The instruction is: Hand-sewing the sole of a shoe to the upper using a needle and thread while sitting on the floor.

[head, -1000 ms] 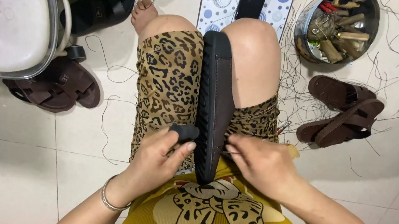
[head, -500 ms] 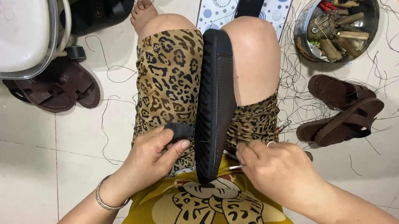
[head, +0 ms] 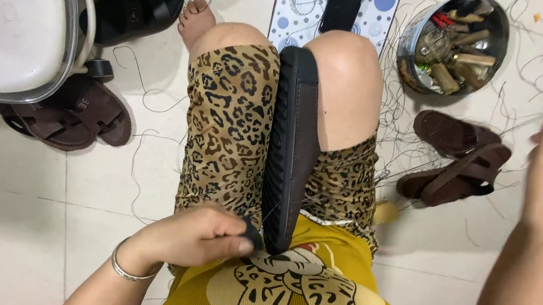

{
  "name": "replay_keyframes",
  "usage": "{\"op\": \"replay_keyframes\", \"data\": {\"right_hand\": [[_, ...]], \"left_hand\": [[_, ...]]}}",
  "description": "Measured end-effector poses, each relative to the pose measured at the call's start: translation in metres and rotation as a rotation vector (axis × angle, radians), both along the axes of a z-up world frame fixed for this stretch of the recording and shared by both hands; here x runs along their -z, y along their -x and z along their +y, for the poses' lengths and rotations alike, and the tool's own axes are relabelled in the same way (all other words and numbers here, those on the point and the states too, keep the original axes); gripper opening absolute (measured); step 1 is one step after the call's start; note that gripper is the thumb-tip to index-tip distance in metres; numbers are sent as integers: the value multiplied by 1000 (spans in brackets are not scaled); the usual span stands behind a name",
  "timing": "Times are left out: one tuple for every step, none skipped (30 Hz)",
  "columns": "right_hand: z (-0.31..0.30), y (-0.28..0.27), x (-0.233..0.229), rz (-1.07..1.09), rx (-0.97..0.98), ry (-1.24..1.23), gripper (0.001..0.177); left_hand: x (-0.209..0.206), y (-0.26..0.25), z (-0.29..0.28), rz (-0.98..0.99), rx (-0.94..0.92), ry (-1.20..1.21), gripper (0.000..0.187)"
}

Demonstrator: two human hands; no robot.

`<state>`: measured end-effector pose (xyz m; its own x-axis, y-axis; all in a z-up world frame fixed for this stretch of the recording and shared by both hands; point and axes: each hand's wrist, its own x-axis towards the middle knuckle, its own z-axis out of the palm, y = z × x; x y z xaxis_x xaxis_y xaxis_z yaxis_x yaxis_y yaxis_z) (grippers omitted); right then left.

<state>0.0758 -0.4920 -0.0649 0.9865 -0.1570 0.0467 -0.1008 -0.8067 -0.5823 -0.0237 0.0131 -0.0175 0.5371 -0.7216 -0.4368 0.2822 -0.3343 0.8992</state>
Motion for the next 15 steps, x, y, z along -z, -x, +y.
{"op": "replay_keyframes", "data": {"right_hand": [[32,4,-10,-3,-9,4,23],[64,16,-19,53,-76,-63,28],[96,27,-29,107,-144,-130,34],[123,39,-27,109,-140,-136,34],[149,51,-27,278,-425,-227,36],[176,60,-26,440,-711,-315,43],[182,61,-34,435,-708,-318,43],[188,64,-43,458,-782,-383,24],[195,66,-52,480,-856,-449,6],[195,66,-55,483,-858,-449,6],[196,66,-58,458,-812,-569,9],[197,66,-62,433,-759,-688,13],[203,66,-60,437,-757,-688,13],[210,67,-58,461,-751,-852,9],[216,68,-56,483,-742,-1017,7]], "left_hand": [[8,-4,-5,-3,-9,4,40],[13,-5,-9,64,-152,207,27],[19,-6,-14,130,-296,410,22],[6,-19,-25,133,-293,405,22],[-6,-32,-37,-71,-419,290,23],[-18,-47,-49,-281,-538,174,29],[-11,-61,-51,-284,-533,171,29],[-5,-70,-53,-754,-623,55,27],[3,-80,-55,-1228,-679,-69,28],[-6,-87,-49,-1226,-681,-70,28],[-14,-94,-43,-1014,-781,-1,7],[-22,-102,-37,-792,-865,72,22],[-16,-106,-32,-787,-865,72,22],[-10,-110,-26,-410,-956,439,25],[-4,-114,-20,-7,-1004,787,29]]}}
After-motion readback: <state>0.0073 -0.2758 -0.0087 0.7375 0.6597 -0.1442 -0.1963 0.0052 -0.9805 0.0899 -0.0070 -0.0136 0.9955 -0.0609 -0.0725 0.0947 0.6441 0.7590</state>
